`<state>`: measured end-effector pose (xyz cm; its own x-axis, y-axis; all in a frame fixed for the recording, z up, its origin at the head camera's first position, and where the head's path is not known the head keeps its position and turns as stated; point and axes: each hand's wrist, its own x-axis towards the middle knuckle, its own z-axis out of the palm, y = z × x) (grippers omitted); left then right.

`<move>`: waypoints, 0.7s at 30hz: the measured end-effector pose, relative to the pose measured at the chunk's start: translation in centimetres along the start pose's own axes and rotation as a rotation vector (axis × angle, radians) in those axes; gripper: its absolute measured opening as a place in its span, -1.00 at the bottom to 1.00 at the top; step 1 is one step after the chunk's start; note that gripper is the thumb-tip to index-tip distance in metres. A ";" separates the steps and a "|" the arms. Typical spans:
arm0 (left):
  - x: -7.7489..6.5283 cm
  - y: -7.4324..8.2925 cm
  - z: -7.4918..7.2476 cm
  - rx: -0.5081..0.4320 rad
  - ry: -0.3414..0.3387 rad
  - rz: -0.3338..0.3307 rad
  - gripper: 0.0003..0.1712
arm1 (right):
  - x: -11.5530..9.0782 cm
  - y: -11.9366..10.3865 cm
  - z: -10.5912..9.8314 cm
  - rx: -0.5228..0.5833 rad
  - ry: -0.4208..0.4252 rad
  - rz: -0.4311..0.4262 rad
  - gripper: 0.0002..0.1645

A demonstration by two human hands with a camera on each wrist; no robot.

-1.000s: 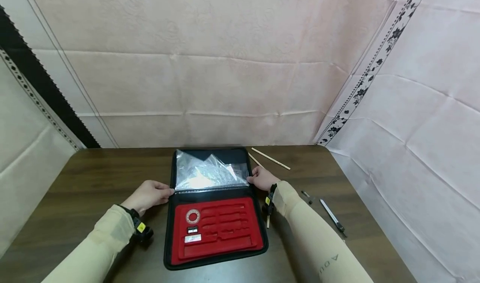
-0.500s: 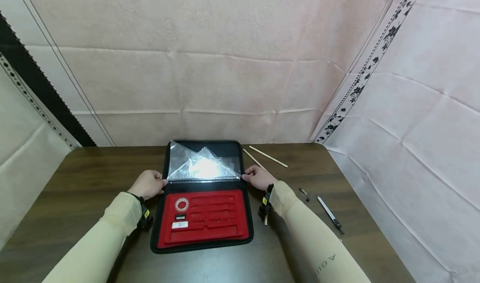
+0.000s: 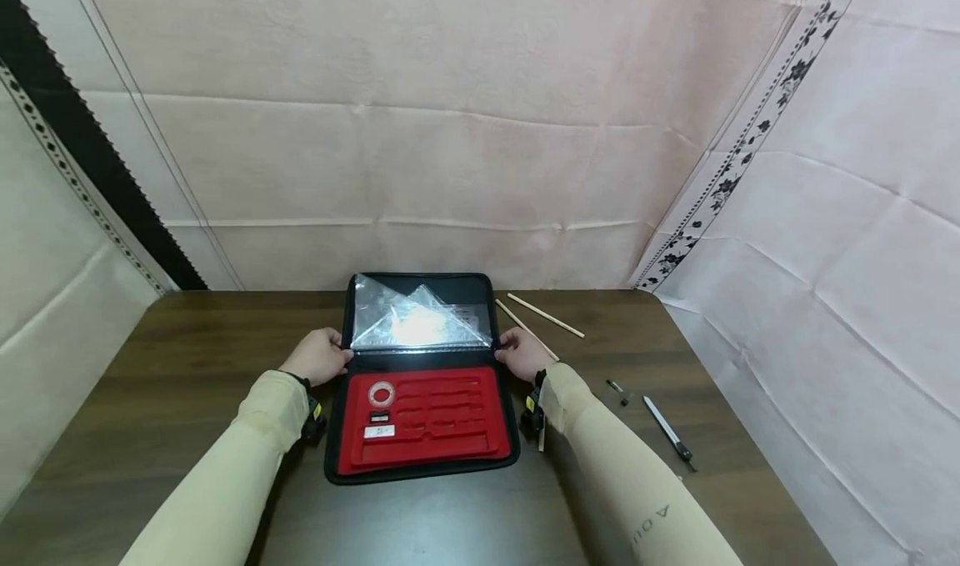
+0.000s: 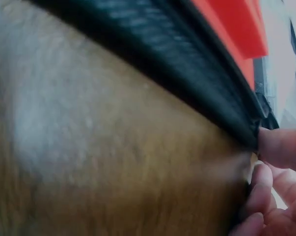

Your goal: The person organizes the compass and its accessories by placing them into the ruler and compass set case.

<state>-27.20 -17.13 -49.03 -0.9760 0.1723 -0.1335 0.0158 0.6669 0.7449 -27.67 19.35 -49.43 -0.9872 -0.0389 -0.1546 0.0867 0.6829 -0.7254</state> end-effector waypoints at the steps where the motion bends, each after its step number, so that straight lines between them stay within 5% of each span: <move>1: 0.0 0.0 0.0 0.012 -0.001 0.015 -0.67 | 0.0 0.0 0.1 0.000 0.013 0.002 -0.73; 5: -0.3 0.1 0.2 0.030 0.012 0.036 -0.46 | 0.0 0.0 0.2 0.006 0.036 0.008 -0.75; 11: -0.6 -0.3 0.2 0.084 0.051 -0.051 -0.55 | -0.2 0.1 0.4 -0.028 0.030 0.010 -0.73; 21: -0.2 -0.9 -0.4 0.096 -0.045 -0.119 -0.67 | -0.5 -0.2 -0.3 -0.129 0.008 0.031 -0.78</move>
<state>-27.13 -18.03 -49.40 -0.9613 0.1187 -0.2485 -0.0769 0.7507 0.6562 -27.24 19.43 -48.99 -0.9853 -0.0109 -0.1705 0.1001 0.7716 -0.6282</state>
